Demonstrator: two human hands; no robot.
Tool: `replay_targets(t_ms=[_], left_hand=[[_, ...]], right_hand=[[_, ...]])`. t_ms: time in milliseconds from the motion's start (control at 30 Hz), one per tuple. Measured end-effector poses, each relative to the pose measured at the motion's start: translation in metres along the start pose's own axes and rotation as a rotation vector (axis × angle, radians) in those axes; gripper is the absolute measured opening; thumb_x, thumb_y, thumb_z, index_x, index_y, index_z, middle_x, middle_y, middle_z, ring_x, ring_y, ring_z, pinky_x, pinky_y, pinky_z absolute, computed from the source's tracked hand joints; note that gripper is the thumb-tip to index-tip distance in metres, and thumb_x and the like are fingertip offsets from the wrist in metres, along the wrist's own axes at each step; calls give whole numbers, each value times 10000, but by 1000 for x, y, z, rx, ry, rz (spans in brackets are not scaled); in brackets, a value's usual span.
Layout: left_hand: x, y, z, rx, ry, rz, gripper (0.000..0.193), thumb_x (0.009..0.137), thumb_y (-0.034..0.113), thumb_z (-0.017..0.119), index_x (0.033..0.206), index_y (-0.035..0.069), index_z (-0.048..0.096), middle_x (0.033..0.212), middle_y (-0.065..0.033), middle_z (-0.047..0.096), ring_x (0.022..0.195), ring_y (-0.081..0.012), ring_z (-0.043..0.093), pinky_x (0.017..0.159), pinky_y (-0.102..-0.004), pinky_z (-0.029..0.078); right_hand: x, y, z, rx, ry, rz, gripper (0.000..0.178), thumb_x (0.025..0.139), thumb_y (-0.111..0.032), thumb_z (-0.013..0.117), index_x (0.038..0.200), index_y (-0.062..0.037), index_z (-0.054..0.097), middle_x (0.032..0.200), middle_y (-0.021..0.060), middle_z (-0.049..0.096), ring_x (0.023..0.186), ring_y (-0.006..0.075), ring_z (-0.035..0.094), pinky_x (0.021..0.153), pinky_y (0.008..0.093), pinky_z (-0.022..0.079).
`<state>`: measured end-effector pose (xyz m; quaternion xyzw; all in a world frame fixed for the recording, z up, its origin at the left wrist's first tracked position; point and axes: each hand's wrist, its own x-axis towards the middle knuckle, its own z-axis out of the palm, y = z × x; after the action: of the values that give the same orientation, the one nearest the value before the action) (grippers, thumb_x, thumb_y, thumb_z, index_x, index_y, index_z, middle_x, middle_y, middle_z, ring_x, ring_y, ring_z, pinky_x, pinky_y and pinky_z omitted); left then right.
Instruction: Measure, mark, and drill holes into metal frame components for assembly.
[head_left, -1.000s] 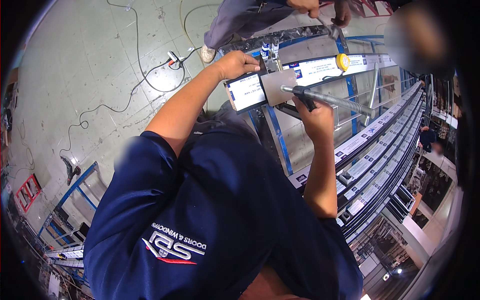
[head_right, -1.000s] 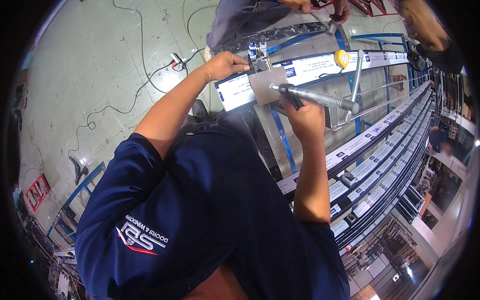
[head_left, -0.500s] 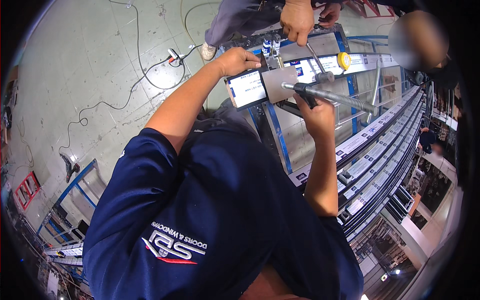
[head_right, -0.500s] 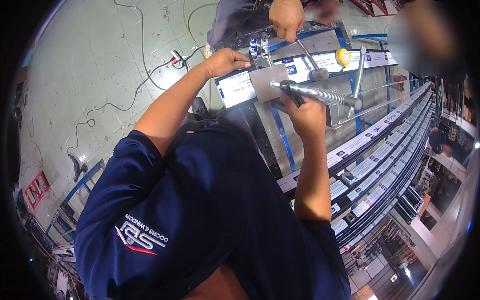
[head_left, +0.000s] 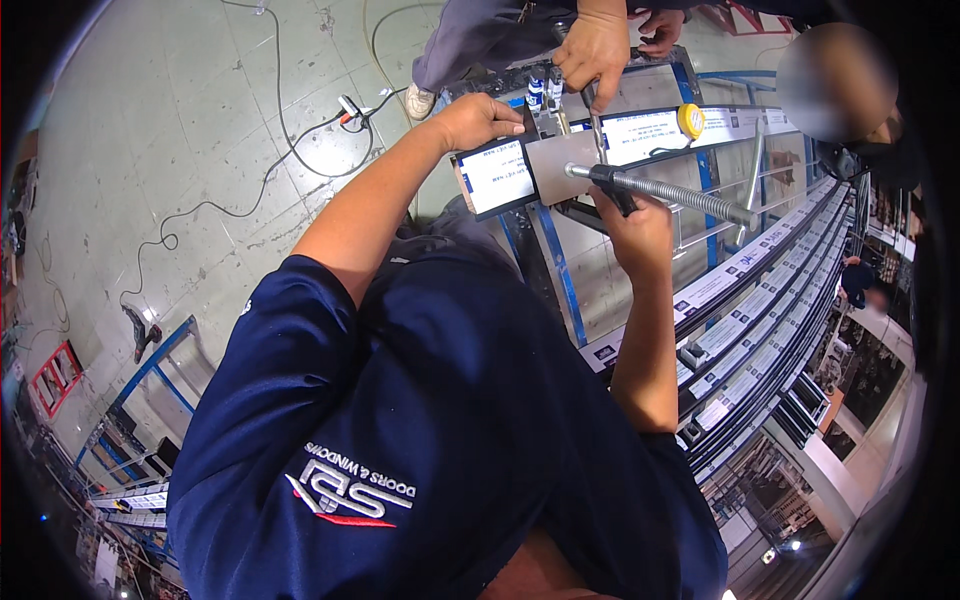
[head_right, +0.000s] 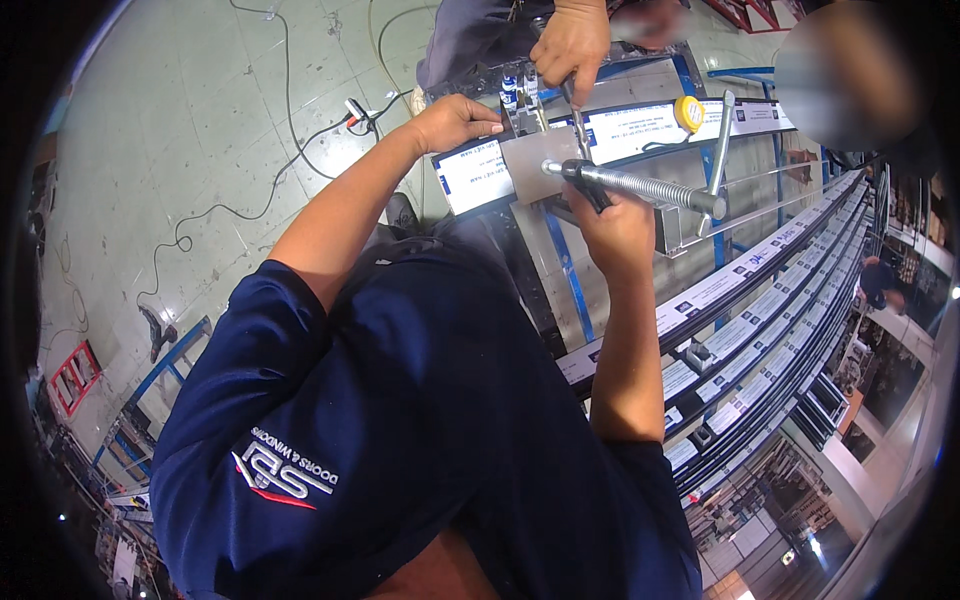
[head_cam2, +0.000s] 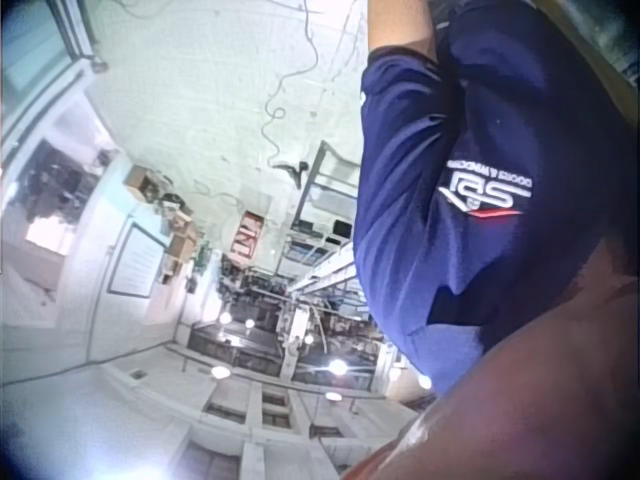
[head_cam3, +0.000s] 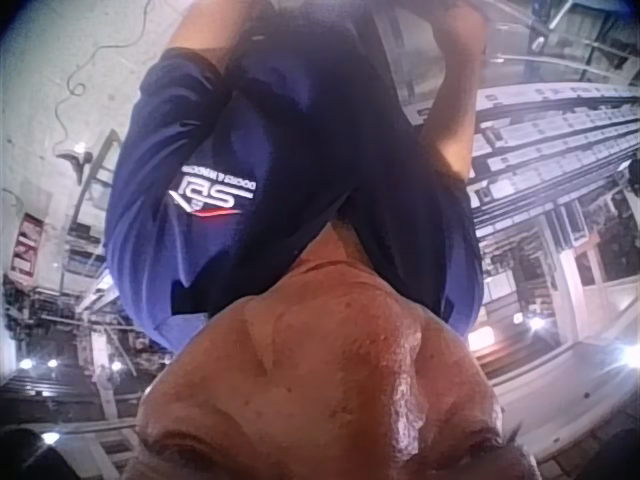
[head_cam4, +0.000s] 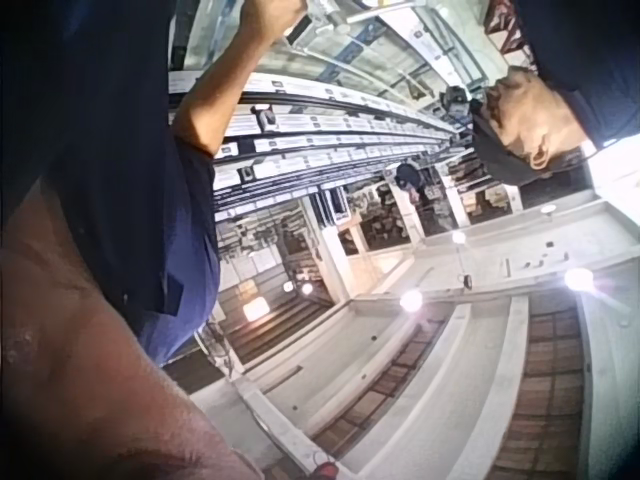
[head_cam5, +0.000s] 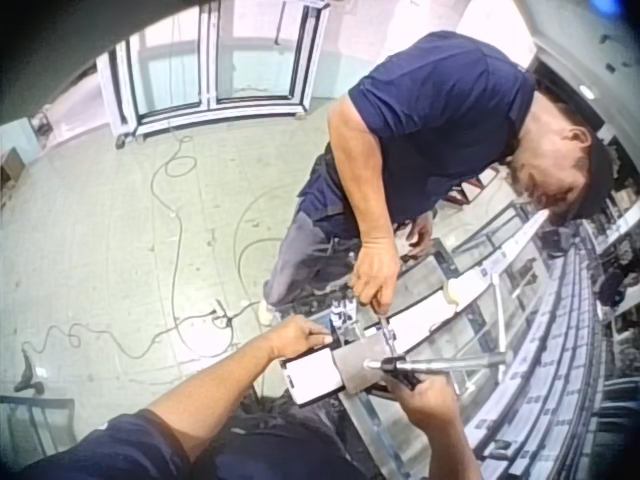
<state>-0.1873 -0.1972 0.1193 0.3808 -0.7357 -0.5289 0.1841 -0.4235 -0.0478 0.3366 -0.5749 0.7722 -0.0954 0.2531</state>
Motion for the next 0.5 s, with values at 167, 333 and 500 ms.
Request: replay_targets(t_ms=[167, 333, 500], left_hand=[[0, 0, 1, -19, 1, -11, 375, 1047, 381, 752, 1292, 101, 803, 1181, -116, 830, 1054, -217, 771, 985, -331, 569], [-1, 2, 0, -26, -2, -25, 367, 1049, 377, 750, 1288, 104, 805, 1178, -114, 830, 1044, -214, 768, 981, -332, 569], [0, 1, 1, -33, 0, -33, 363, 1049, 377, 751, 1289, 110, 806, 1176, -114, 830, 1034, -217, 769, 977, -335, 570]], right_hand=[[1, 4, 1, 10, 0, -36, 346, 983, -369, 816, 1200, -100, 838, 944, 111, 801, 838, 206, 714, 834, 362, 562], [1, 1, 0, 37, 2, -44, 351, 982, -377, 813, 1207, -108, 839, 926, 102, 791, 828, 197, 699, 830, 358, 556], [0, 0, -1, 38, 5, -39, 365, 981, -395, 810, 1204, -107, 841, 896, 93, 777, 809, 191, 683, 817, 353, 549]])
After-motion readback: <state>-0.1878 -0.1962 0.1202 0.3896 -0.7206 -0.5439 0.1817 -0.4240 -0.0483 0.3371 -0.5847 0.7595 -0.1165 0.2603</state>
